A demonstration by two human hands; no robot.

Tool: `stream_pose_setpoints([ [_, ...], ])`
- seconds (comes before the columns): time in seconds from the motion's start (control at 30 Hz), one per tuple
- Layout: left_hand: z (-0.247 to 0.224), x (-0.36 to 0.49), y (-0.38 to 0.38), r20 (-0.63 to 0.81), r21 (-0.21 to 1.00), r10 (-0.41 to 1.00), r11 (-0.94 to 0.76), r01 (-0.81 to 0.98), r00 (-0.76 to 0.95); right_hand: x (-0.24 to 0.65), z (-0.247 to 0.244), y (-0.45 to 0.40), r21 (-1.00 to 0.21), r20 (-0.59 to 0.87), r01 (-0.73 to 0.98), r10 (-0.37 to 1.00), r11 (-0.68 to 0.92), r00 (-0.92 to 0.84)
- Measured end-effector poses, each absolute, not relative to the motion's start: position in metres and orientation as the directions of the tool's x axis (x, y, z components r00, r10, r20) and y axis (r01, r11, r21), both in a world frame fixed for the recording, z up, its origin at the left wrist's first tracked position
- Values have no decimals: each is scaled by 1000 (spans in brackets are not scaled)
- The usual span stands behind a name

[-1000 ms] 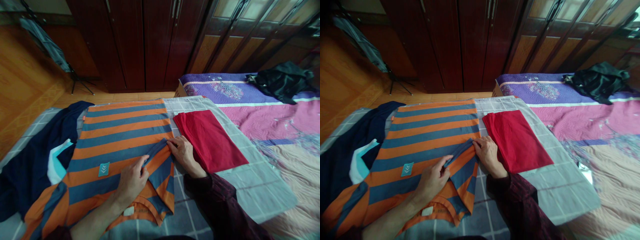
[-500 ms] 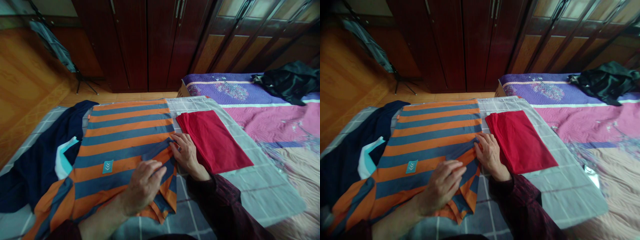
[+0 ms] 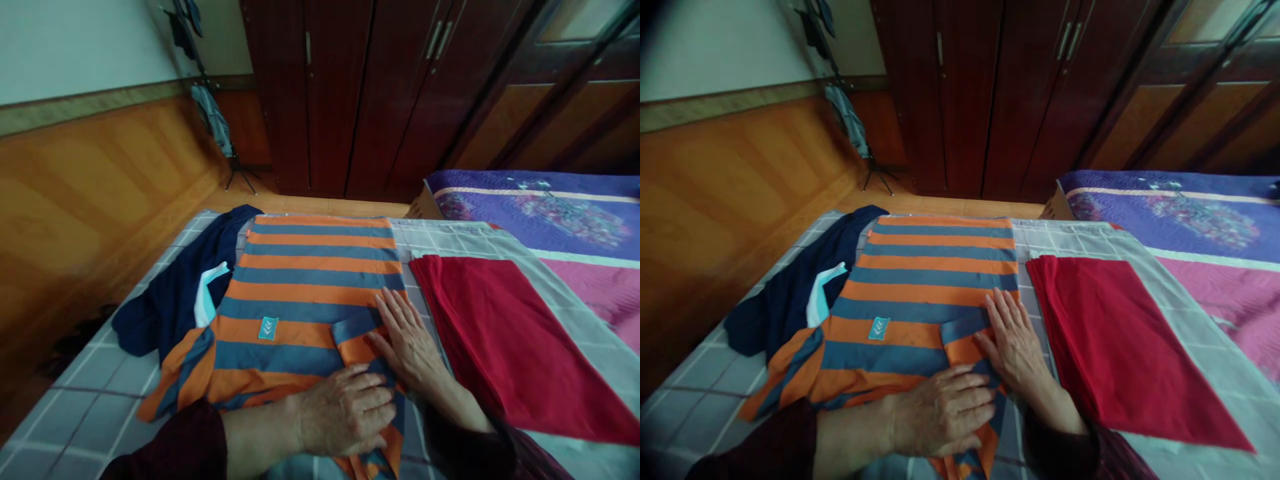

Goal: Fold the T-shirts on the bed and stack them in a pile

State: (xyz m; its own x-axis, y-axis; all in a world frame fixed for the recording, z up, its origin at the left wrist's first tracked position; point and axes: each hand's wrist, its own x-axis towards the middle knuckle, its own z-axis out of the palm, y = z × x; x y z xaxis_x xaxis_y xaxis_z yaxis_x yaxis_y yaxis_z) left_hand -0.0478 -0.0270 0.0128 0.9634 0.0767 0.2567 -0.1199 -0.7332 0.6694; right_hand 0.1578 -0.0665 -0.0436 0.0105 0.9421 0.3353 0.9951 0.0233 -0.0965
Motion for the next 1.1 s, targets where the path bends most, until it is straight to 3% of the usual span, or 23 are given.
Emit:
stream_pose_setpoints([
  [0.17,35,-64,-26,219,741,224,-672,-12,950,163,-54,-68,-69,422,996,907,49,-15],
  [0.3,66,-108,9,208,729,462,-661,178,862,150,-19,-84,-56,476,982,869,181,-133],
  [0.4,73,-166,42,203,607,750,-601,520,630,120,31,-85,-69,469,912,820,405,-329],
  [0.5,57,-227,56,199,440,946,-318,839,255,71,71,-62,-200,445,807,786,555,-430],
  [0.63,24,-277,43,134,297,991,-39,954,-1,4,72,-13,-251,329,726,762,641,-558],
  [0.77,-1,-293,28,111,227,994,-4,974,-22,-37,22,25,-305,181,653,715,694,-676],
  [0.97,-13,-300,28,116,362,988,51,931,-99,-44,-28,40,-325,194,652,723,685,-663],
  [1.1,-9,-294,28,-1,357,991,125,926,-134,-39,-28,39,-337,209,637,715,693,-667],
])
